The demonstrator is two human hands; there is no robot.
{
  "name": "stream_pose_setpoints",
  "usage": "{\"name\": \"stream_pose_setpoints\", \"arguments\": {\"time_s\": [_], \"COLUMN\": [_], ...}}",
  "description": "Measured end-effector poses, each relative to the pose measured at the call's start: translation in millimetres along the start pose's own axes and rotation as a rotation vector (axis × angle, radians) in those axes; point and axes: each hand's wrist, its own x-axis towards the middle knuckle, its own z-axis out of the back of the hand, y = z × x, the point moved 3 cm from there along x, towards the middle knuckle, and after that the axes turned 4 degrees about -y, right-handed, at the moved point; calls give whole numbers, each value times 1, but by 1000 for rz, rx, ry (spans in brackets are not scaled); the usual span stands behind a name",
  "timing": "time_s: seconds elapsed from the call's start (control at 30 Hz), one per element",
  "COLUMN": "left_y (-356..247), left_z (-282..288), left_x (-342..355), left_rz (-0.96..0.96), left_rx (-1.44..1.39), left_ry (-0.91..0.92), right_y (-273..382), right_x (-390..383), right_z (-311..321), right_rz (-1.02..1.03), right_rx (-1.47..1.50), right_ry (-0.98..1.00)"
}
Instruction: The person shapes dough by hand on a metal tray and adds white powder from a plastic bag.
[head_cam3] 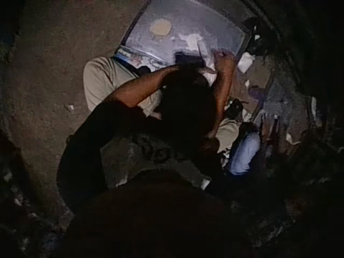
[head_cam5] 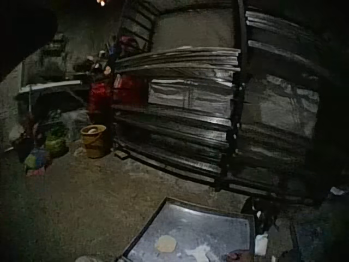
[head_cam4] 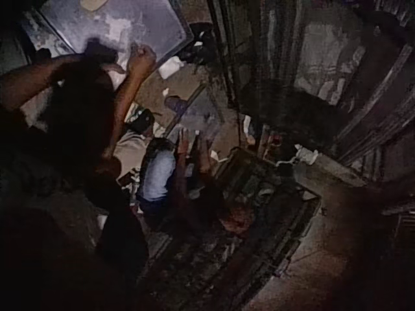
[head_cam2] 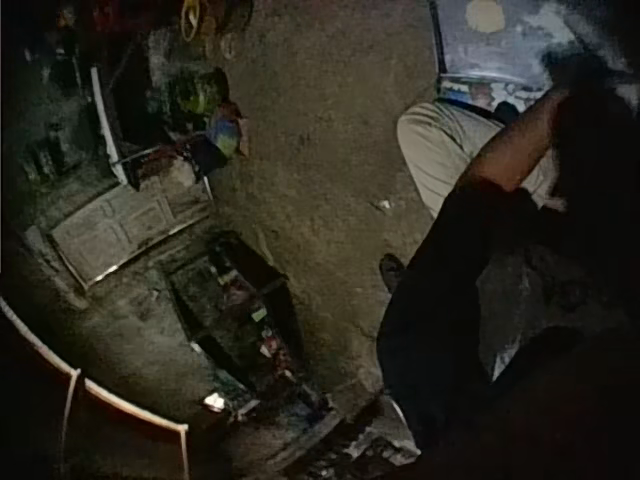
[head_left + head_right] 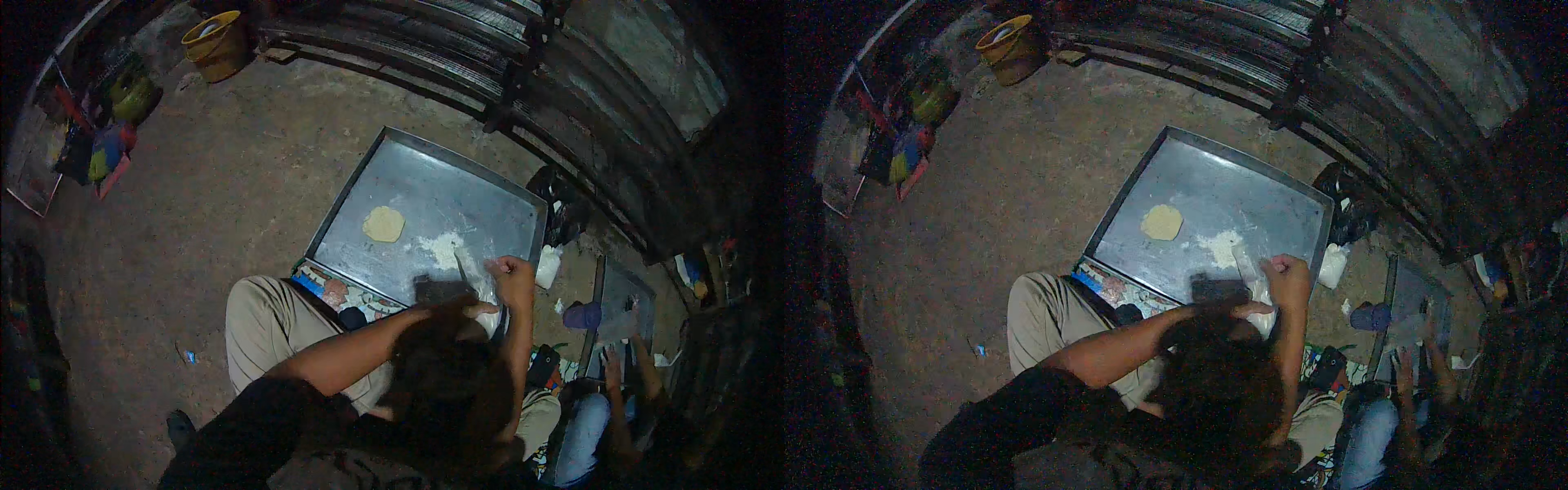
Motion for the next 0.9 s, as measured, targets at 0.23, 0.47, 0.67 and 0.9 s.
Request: {"name": "stream_pose_setpoints", "arguments": {"time_s": [0.23, 0.47, 0.67, 0.9], "left_y": [6, -26, -78, -72], "left_z": [8, -4, -10, -10], "left_x": [-7, -19, -25, -28], "left_rz": [-171, -437, -265, -317], "left_rx": [353, 446, 1066, 832], "left_ry": [17, 1, -21, -106], "right_y": [30, 3, 19, 12], "right_x": [-2, 3, 1, 4], "right_z": [8, -2, 9, 8], "right_rz": [-4, 20, -73, -53], "right_rx": [23, -40, 77, 3], "right_ry": [-3, 1, 24, 73]}}
